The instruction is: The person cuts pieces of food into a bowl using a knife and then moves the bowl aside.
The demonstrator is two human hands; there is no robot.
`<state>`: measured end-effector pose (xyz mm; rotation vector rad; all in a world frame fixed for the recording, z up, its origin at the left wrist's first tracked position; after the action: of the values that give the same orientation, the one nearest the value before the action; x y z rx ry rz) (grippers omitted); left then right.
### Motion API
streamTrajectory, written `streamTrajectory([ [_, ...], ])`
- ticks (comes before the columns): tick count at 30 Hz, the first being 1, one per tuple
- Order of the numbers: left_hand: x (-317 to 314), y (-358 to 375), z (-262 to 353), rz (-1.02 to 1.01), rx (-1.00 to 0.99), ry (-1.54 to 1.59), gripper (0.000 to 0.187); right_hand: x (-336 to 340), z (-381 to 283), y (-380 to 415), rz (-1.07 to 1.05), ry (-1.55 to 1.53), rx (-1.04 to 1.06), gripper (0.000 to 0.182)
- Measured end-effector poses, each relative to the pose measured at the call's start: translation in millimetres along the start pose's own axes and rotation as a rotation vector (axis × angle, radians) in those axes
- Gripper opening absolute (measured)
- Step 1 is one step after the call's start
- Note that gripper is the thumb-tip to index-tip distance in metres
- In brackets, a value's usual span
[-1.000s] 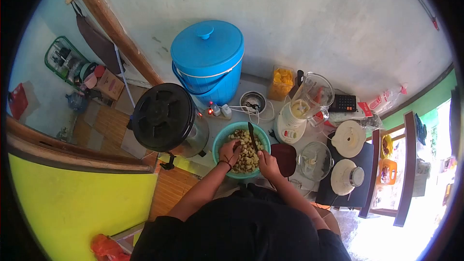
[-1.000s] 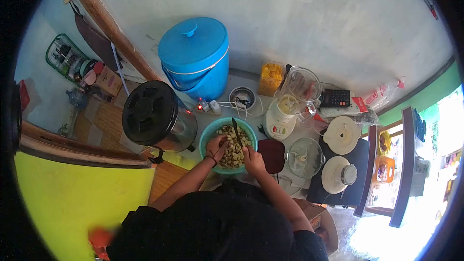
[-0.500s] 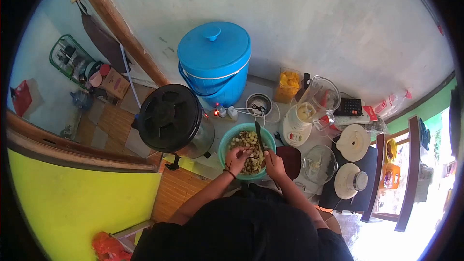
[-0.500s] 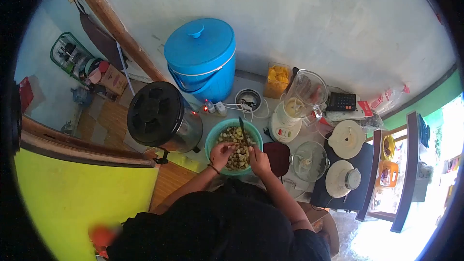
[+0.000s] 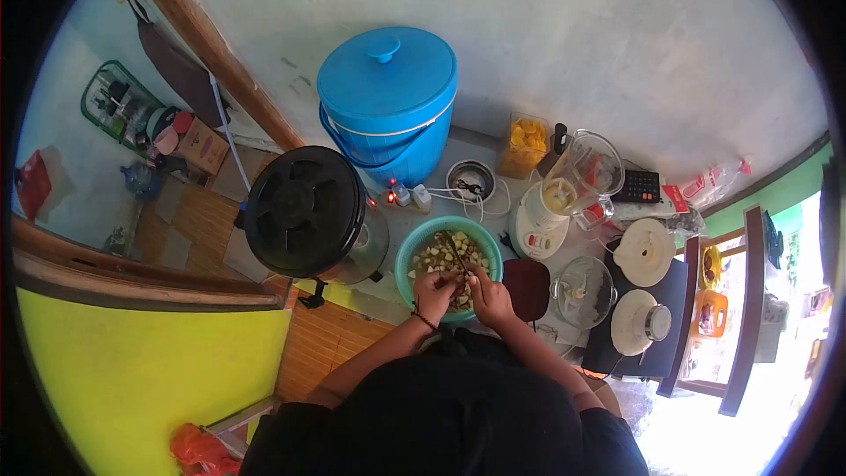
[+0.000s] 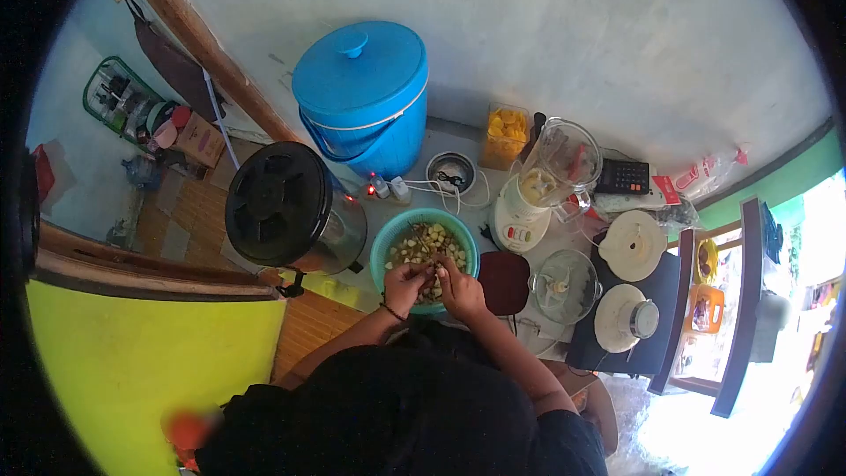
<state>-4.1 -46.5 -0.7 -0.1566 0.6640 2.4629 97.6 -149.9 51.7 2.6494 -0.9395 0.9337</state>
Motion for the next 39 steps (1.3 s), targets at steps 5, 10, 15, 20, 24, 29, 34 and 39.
streamTrajectory([
  [5,7,-7,-5,-0.045,-0.164,-0.244,0.013,-8,3,-2,-0.002,0.095,-0.073,0.037],
  [10,11,-4,-13,-0.097,-0.082,-0.149,0.014,-15,11,-6,-0.001,-0.048,-0.164,0.042],
  [15,17,0,-5,-0.103,0.082,0.064,0.018,-9,26,-12,-0.096,-0.151,-0.269,0.046],
  [20,18,2,0,-0.012,0.058,0.002,0.021,-4,9,-3,-0.072,-0.116,-0.093,0.045],
  [24,16,0,5,-0.018,0.032,-0.047,0.02,-1,-2,-2,-0.167,-0.052,-0.074,0.042],
  [29,18,-6,-8,-0.098,0.008,0.038,0.017,-1,2,0,-0.137,0.08,0.02,0.041],
  [34,14,2,-7,-0.025,0.167,-0.003,0.02,-5,1,4,-0.128,0.182,-0.03,0.034],
  [39,6,9,-1,-0.014,0.242,0.052,0.022,-13,6,5,-0.068,0.208,-0.008,0.028],
])
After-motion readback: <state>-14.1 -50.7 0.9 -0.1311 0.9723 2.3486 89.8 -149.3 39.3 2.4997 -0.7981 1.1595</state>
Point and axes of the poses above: each hand's wrist, its own y-axis away from the middle knuckle, its own x-axis out of the back of the hand, z = x × y, the point moved 2 cm from there along -y, towards the middle knuckle, and after that the axes turned 7 degrees about z, right-handed, at the moved point
